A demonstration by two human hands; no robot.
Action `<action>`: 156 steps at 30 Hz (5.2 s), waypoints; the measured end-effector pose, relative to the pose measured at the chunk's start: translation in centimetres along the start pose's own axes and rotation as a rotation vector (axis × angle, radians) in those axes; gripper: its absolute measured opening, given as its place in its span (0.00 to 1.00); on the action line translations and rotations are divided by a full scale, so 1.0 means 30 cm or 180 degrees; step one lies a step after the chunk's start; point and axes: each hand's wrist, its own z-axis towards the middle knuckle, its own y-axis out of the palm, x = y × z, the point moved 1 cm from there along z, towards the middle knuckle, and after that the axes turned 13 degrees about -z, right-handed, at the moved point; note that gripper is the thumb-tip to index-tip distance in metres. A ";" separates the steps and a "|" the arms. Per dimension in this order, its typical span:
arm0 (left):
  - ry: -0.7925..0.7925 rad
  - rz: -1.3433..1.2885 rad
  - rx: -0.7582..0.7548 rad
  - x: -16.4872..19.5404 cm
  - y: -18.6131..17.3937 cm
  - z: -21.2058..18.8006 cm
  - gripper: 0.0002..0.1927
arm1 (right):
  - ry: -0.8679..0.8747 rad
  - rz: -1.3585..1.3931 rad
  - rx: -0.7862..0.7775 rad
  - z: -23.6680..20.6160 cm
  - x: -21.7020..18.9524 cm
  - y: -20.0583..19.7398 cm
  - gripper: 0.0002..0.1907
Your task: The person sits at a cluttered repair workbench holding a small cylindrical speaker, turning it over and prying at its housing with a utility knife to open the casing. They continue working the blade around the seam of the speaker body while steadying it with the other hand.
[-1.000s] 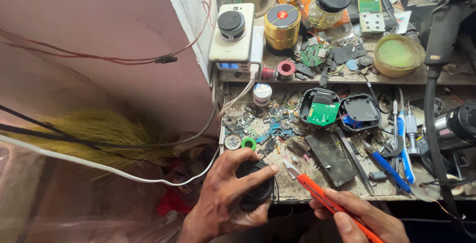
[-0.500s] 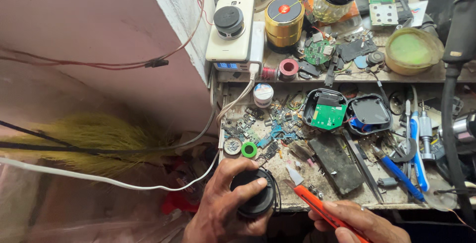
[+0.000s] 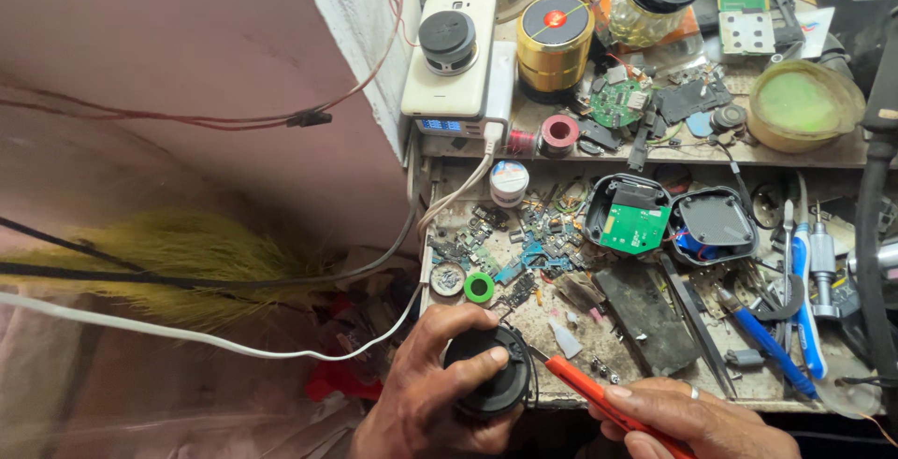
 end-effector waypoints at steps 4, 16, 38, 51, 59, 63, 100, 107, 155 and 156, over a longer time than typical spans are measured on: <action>-0.0025 -0.0041 -0.0009 0.007 -0.015 -0.005 0.30 | -0.0056 -0.0157 -0.0135 0.030 -0.013 0.017 0.20; -0.0016 -0.0076 -0.0069 0.009 -0.036 -0.011 0.30 | -0.0068 -0.0608 -0.0308 0.054 -0.047 -0.004 0.21; -0.0007 -0.0078 -0.0112 0.006 -0.030 -0.009 0.32 | 0.0030 -0.0899 0.0110 0.137 -0.209 -0.007 0.17; -0.0015 -0.0090 -0.0093 0.015 -0.032 -0.007 0.31 | 0.0055 -0.0836 -0.0053 0.119 -0.194 -0.029 0.17; -0.0089 -0.0164 -0.0080 0.019 -0.031 -0.010 0.29 | 0.0161 -0.0719 -0.0146 0.128 -0.202 -0.035 0.14; 0.0024 -0.0097 -0.0086 0.015 -0.029 -0.006 0.30 | 0.0211 -0.0764 -0.0100 0.124 -0.209 -0.033 0.14; -0.0099 0.0098 -0.0281 0.085 -0.054 -0.019 0.33 | 0.0977 0.0018 0.0276 -0.123 -0.189 -0.129 0.16; -0.0089 0.0141 -0.0214 0.138 -0.053 -0.043 0.32 | 0.0713 0.0373 0.0503 -0.140 -0.311 -0.098 0.15; -0.1463 -0.1725 0.0050 0.210 -0.079 -0.117 0.54 | 0.0411 -0.0305 0.0605 0.020 -0.459 0.117 0.21; -0.1296 -0.1386 0.0068 0.217 -0.076 -0.112 0.56 | 0.0375 -0.0366 0.0568 0.015 -0.458 0.127 0.21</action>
